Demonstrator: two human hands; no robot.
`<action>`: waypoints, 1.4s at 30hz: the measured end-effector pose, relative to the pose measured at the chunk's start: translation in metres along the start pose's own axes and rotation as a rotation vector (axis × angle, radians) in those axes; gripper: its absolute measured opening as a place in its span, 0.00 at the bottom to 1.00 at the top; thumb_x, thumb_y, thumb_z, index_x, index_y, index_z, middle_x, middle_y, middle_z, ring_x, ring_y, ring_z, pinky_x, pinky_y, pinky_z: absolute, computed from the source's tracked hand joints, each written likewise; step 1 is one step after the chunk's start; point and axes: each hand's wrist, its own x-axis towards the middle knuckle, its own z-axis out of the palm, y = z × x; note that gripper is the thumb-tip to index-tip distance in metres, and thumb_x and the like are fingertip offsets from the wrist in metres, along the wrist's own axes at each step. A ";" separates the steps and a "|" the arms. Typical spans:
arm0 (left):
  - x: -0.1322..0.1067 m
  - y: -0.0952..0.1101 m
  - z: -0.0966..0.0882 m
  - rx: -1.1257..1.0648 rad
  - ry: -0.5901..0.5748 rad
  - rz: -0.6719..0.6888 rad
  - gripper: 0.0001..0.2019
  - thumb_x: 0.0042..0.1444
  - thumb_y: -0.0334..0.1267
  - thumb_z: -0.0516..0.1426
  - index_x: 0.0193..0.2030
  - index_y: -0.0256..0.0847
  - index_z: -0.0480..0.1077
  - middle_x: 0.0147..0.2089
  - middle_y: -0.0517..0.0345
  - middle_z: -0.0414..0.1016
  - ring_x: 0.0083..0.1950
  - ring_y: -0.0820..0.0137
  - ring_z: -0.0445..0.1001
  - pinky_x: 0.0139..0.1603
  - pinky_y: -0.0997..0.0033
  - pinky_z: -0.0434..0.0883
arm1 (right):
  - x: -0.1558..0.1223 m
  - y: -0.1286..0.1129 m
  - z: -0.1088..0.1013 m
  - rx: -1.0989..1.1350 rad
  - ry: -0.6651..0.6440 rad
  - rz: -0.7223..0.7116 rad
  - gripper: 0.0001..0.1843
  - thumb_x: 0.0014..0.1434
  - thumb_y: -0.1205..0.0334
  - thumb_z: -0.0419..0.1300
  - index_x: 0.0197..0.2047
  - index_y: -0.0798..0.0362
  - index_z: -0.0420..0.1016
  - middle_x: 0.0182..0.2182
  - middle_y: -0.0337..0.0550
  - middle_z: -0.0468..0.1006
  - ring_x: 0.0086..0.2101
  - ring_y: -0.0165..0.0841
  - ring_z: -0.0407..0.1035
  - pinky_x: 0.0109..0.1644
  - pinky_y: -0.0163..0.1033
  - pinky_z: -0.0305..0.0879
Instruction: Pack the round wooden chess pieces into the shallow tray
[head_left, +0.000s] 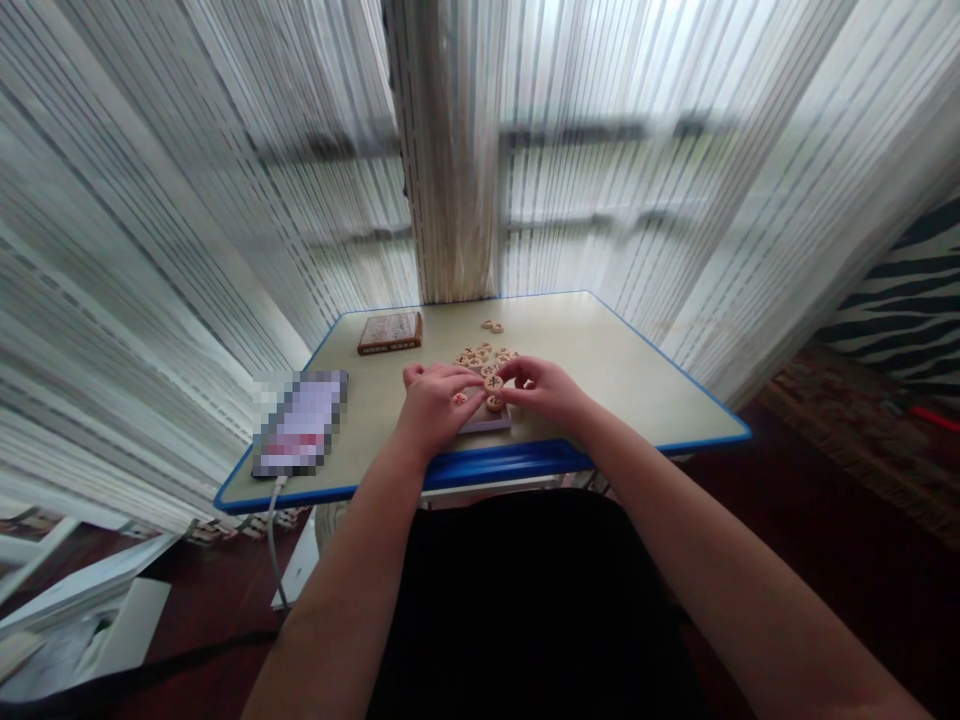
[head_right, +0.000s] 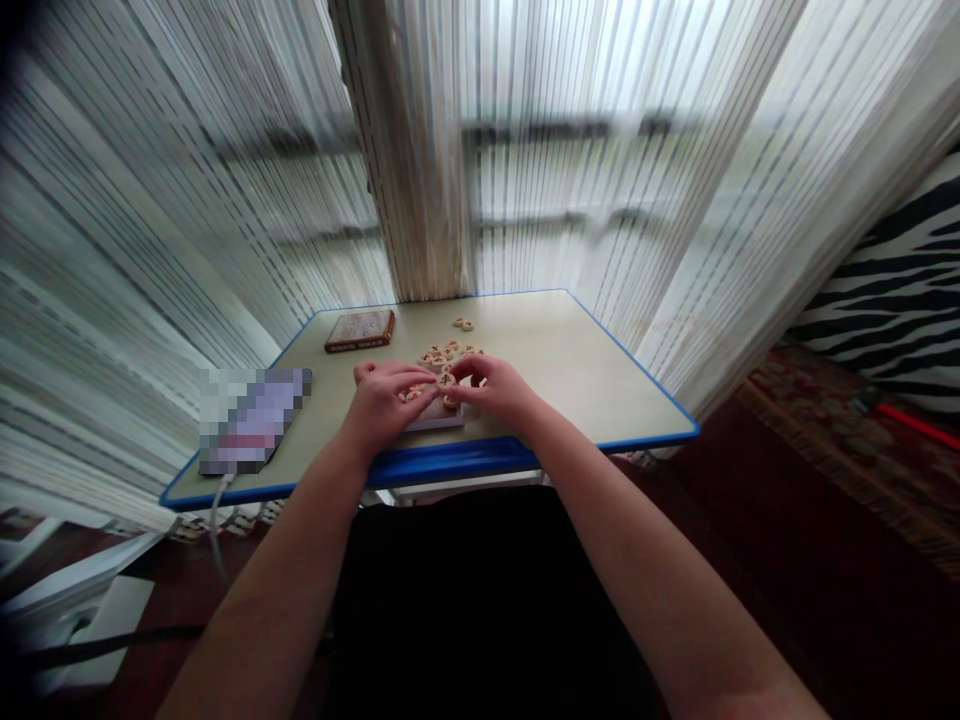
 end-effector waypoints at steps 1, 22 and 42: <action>0.000 0.001 0.000 -0.006 0.005 -0.019 0.07 0.53 0.41 0.58 0.36 0.47 0.77 0.43 0.57 0.80 0.48 0.64 0.73 0.53 0.56 0.51 | 0.000 0.001 0.000 -0.026 0.016 0.005 0.13 0.45 0.57 0.64 0.34 0.55 0.73 0.31 0.39 0.75 0.25 0.25 0.58 0.30 0.34 0.57; -0.001 0.004 0.000 -0.001 -0.174 0.040 0.10 0.49 0.34 0.54 0.31 0.46 0.78 0.38 0.58 0.81 0.49 0.60 0.71 0.54 0.49 0.50 | -0.003 0.004 0.002 -0.397 0.008 -0.122 0.09 0.45 0.64 0.64 0.32 0.55 0.77 0.27 0.37 0.66 0.28 0.28 0.58 0.34 0.34 0.57; 0.003 -0.004 -0.003 -0.201 0.072 -0.313 0.17 0.44 0.30 0.48 0.28 0.43 0.79 0.31 0.58 0.80 0.40 0.64 0.75 0.49 0.58 0.64 | -0.002 0.005 0.001 -0.358 -0.031 -0.142 0.08 0.48 0.63 0.64 0.34 0.54 0.77 0.28 0.38 0.67 0.27 0.27 0.58 0.33 0.33 0.57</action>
